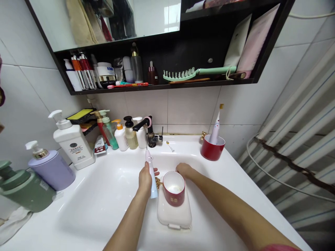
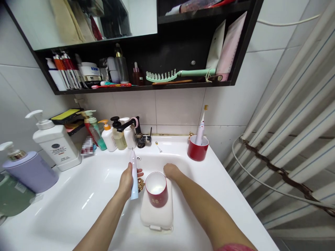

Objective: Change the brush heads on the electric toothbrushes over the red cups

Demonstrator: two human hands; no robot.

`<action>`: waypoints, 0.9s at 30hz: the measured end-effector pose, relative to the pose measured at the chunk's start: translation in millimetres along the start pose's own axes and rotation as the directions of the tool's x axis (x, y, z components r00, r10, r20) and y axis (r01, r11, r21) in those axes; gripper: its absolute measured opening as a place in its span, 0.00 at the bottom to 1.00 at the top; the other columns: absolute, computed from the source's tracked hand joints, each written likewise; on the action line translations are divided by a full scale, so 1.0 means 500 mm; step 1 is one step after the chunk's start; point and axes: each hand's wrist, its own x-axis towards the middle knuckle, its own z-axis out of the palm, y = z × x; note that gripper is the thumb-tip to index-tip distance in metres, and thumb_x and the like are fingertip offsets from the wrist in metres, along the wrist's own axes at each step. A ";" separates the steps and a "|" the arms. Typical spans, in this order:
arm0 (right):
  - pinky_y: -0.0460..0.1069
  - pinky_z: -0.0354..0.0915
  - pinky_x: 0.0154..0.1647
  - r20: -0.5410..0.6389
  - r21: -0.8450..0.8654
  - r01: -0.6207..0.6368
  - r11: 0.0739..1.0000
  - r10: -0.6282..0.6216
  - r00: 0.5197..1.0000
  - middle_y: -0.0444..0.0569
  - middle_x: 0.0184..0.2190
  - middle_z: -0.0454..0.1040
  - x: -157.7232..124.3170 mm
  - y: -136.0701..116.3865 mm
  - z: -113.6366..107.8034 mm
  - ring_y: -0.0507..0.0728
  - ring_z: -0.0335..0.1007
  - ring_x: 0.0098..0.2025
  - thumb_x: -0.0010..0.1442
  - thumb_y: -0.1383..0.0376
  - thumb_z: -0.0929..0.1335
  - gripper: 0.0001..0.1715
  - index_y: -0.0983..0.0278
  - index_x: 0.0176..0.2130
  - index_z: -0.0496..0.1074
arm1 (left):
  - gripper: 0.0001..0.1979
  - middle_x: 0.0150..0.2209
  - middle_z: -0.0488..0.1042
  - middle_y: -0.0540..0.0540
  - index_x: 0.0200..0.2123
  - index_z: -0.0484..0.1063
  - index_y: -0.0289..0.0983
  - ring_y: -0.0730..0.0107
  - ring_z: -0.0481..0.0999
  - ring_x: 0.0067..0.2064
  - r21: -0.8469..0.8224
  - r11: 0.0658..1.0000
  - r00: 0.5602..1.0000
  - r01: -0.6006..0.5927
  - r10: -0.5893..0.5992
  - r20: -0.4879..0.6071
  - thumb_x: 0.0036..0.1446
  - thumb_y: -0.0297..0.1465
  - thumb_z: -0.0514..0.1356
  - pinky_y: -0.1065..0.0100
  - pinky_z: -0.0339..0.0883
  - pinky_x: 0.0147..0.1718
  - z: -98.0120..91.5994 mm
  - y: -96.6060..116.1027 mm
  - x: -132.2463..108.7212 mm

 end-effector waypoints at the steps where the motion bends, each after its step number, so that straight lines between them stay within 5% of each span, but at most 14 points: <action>1: 0.51 0.60 0.35 -0.006 0.049 -0.013 0.999 0.013 1.000 0.49 0.39 0.62 -0.007 0.005 -0.008 0.52 0.61 0.37 0.52 0.64 0.58 0.15 0.67 0.40 0.59 | 0.24 0.29 0.70 0.38 0.34 0.63 0.28 0.72 0.68 0.20 0.001 1.000 1.000 -0.010 0.010 -0.004 0.45 0.43 0.43 0.70 0.57 0.17 -0.001 0.005 -0.002; 5: 0.47 0.62 0.27 -0.065 0.315 -0.041 0.948 0.064 0.996 0.46 0.30 0.66 -0.068 0.034 -0.051 0.49 0.64 0.28 0.51 0.65 0.58 0.12 0.68 0.37 0.61 | 0.26 0.24 0.70 0.40 0.29 0.66 0.29 0.74 0.66 0.18 -0.004 0.997 0.997 -0.073 0.073 0.040 0.43 0.46 0.43 0.71 0.57 0.16 0.001 0.028 -0.022; 11: 0.43 0.62 0.24 -0.360 0.618 0.122 0.776 0.142 0.922 0.42 0.25 0.64 -0.211 0.036 -0.088 0.48 0.67 0.24 0.49 0.65 0.57 0.08 0.64 0.33 0.57 | 0.27 0.17 0.69 0.44 0.26 0.67 0.29 0.76 0.63 0.15 0.031 0.995 0.961 -0.094 0.083 0.262 0.41 0.48 0.44 0.73 0.55 0.16 0.025 0.043 -0.093; 14: 0.44 0.62 0.25 -0.499 0.626 0.220 0.748 0.167 0.851 0.43 0.26 0.63 -0.265 0.012 -0.093 0.49 0.65 0.24 0.46 0.66 0.58 0.06 0.63 0.30 0.58 | 0.26 0.19 0.70 0.43 0.30 0.67 0.30 0.78 0.61 0.14 0.014 0.999 0.941 -0.048 0.041 0.335 0.42 0.47 0.44 0.74 0.54 0.14 0.036 0.044 -0.130; 19: 0.47 0.59 0.28 -0.701 0.432 0.360 0.827 0.058 0.710 0.43 0.24 0.64 -0.317 -0.027 -0.098 0.50 0.61 0.24 0.43 0.71 0.59 0.06 0.61 0.24 0.62 | 0.26 0.20 0.71 0.41 0.31 0.64 0.30 0.77 0.62 0.13 -0.047 0.994 0.853 0.095 -0.057 0.519 0.43 0.47 0.44 0.74 0.52 0.13 0.056 0.026 -0.172; 21: 0.47 0.60 0.29 -0.683 0.565 0.434 0.702 0.102 0.724 0.44 0.27 0.64 -0.326 -0.043 -0.093 0.50 0.62 0.25 0.44 0.70 0.59 0.08 0.61 0.29 0.62 | 0.23 0.25 0.71 0.40 0.29 0.63 0.31 0.75 0.65 0.16 -0.119 0.989 0.848 0.083 -0.007 0.530 0.43 0.46 0.45 0.75 0.52 0.14 0.066 0.011 -0.180; 24: 0.47 0.61 0.26 -0.545 0.811 0.450 0.373 0.204 0.813 0.46 0.31 0.64 -0.328 -0.068 -0.080 0.49 0.63 0.25 0.46 0.63 0.59 0.14 0.63 0.37 0.60 | 0.22 0.27 0.70 0.41 0.28 0.63 0.31 0.74 0.67 0.19 -0.192 0.980 0.855 0.043 0.063 0.515 0.43 0.46 0.45 0.74 0.54 0.16 0.077 -0.007 -0.186; 27: 0.46 0.60 0.23 -0.445 0.878 0.383 0.287 0.192 0.875 0.46 0.23 0.66 -0.323 -0.077 -0.071 0.50 0.62 0.23 0.46 0.58 0.60 0.15 0.67 0.29 0.64 | 0.23 0.22 0.70 0.42 0.29 0.63 0.30 0.75 0.65 0.17 -0.175 0.984 0.854 0.030 0.065 0.516 0.43 0.46 0.45 0.73 0.54 0.17 0.080 -0.010 -0.188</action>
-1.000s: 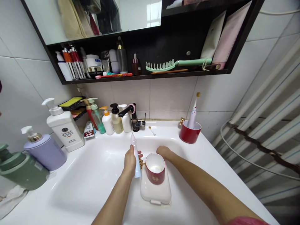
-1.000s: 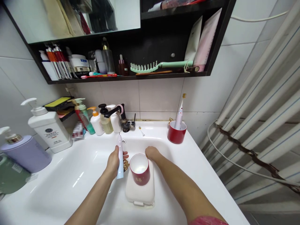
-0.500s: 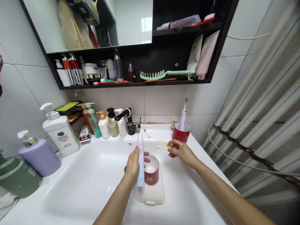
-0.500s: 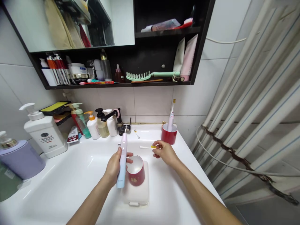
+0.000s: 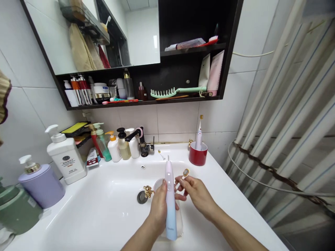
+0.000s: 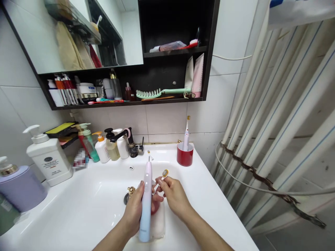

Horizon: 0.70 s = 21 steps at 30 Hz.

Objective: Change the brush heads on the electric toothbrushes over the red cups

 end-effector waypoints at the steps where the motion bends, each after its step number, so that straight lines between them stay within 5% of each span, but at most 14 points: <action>1: 0.45 0.59 0.23 -0.013 0.005 0.002 1.000 -0.002 1.000 0.46 0.21 0.66 0.002 0.001 -0.002 0.49 0.61 0.22 0.46 0.57 0.60 0.15 0.67 0.26 0.65 | 0.23 0.21 0.69 0.42 0.31 0.63 0.30 0.75 0.64 0.17 0.011 1.000 1.000 0.002 -0.002 0.003 0.43 0.46 0.45 0.73 0.54 0.18 0.001 0.002 -0.002; 5: 0.45 0.60 0.24 -0.173 0.269 0.037 0.963 0.010 0.985 0.44 0.22 0.66 0.013 -0.010 -0.035 0.47 0.59 0.21 0.45 0.56 0.60 0.14 0.65 0.25 0.63 | 0.22 0.19 0.69 0.45 0.30 0.64 0.31 0.77 0.63 0.16 0.122 0.992 0.998 0.017 -0.024 0.051 0.44 0.44 0.44 0.74 0.54 0.17 0.007 0.007 -0.018; 9: 0.45 0.61 0.24 -0.185 0.520 0.081 0.851 0.020 0.983 0.42 0.21 0.65 0.016 -0.029 -0.067 0.47 0.60 0.22 0.45 0.57 0.61 0.12 0.64 0.26 0.62 | 0.22 0.11 0.64 0.48 0.22 0.65 0.32 0.77 0.60 0.14 0.247 0.965 0.975 0.088 -0.135 0.179 0.45 0.44 0.43 0.75 0.52 0.16 0.016 -0.016 -0.031; 21: 0.44 0.59 0.22 -0.162 0.528 0.057 0.848 0.035 0.986 0.41 0.18 0.63 0.012 -0.029 -0.077 0.47 0.59 0.19 0.46 0.58 0.61 0.11 0.64 0.27 0.62 | 0.19 0.10 0.61 0.51 0.21 0.62 0.34 0.78 0.59 0.13 0.270 0.958 0.940 0.099 -0.179 0.290 0.46 0.43 0.42 0.75 0.50 0.16 0.020 -0.041 -0.036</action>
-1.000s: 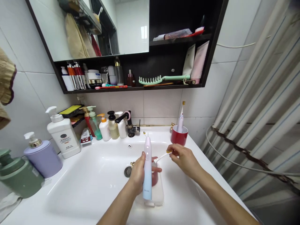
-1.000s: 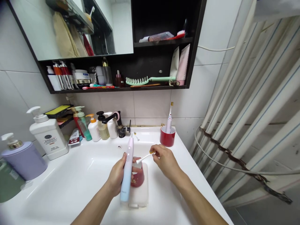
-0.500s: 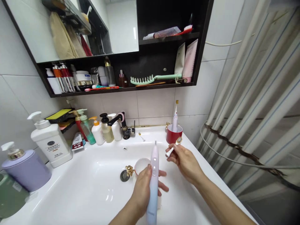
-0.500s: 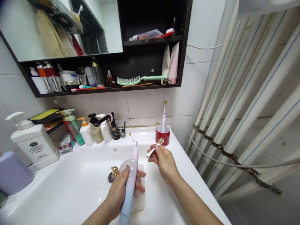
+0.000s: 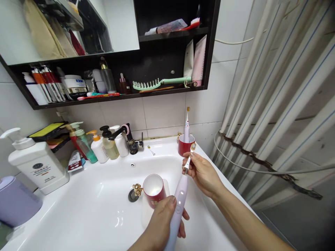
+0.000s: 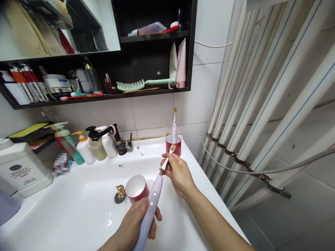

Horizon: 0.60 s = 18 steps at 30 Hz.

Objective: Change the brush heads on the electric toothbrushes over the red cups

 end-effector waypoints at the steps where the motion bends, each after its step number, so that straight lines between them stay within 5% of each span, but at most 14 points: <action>1: 0.44 0.59 0.21 -0.001 -0.002 -0.001 1.000 0.001 1.000 0.41 0.18 0.63 0.000 -0.001 0.000 0.46 0.59 0.19 0.46 0.58 0.61 0.11 0.64 0.27 0.62 | 0.20 0.10 0.61 0.51 0.21 0.62 0.34 0.78 0.59 0.13 0.011 1.000 1.000 0.011 -0.011 0.003 0.46 0.44 0.42 0.74 0.51 0.16 0.000 -0.001 0.000; 18: 0.41 0.58 0.17 -0.049 0.107 -0.112 0.988 0.118 0.992 0.40 0.16 0.63 0.002 0.006 0.005 0.45 0.59 0.16 0.47 0.62 0.62 0.08 0.65 0.24 0.60 | 0.25 0.08 0.59 0.52 0.20 0.62 0.32 0.78 0.57 0.12 0.041 0.997 0.998 0.064 -0.064 -0.012 0.44 0.47 0.39 0.74 0.51 0.15 0.000 -0.002 0.005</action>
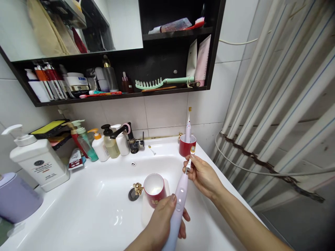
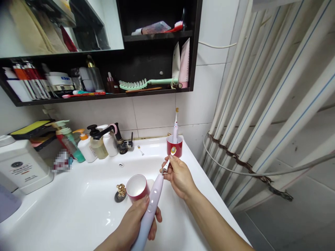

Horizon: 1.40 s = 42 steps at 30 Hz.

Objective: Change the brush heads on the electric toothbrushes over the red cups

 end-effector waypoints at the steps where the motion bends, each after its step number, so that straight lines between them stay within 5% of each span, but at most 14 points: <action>1: 0.41 0.58 0.18 -0.003 0.001 -0.001 1.000 0.001 1.000 0.40 0.16 0.63 0.000 0.001 0.001 0.45 0.59 0.16 0.47 0.62 0.62 0.08 0.65 0.24 0.60 | 0.25 0.08 0.59 0.52 0.20 0.62 0.32 0.78 0.57 0.12 0.004 1.000 1.000 0.008 -0.008 0.005 0.44 0.48 0.39 0.73 0.51 0.15 -0.001 0.001 0.000; 19: 0.44 0.61 0.20 -0.052 -0.180 0.040 0.983 -0.050 0.997 0.40 0.16 0.63 -0.004 0.010 0.004 0.47 0.63 0.18 0.47 0.59 0.60 0.09 0.63 0.27 0.59 | 0.28 0.08 0.59 0.52 0.19 0.61 0.32 0.79 0.56 0.11 0.041 0.997 0.998 0.060 -0.059 -0.019 0.42 0.50 0.37 0.74 0.49 0.14 0.000 0.002 -0.001; 28: 0.44 0.62 0.27 0.087 -0.287 -0.025 0.958 0.052 0.995 0.45 0.22 0.67 -0.007 0.014 0.004 0.50 0.66 0.25 0.48 0.58 0.60 0.13 0.67 0.24 0.61 | 0.28 0.08 0.58 0.52 0.19 0.61 0.32 0.78 0.56 0.11 -0.025 1.000 0.996 0.001 -0.004 -0.086 0.42 0.50 0.37 0.74 0.48 0.14 0.004 -0.010 0.006; 42: 0.44 0.61 0.25 0.123 -0.353 -0.007 0.936 0.053 0.991 0.45 0.22 0.68 -0.014 0.025 0.008 0.50 0.66 0.24 0.48 0.58 0.59 0.13 0.66 0.24 0.62 | 0.24 0.08 0.57 0.53 0.19 0.60 0.33 0.79 0.55 0.11 -0.046 0.998 0.991 -0.042 0.036 -0.128 0.44 0.47 0.40 0.74 0.47 0.14 0.007 -0.014 0.006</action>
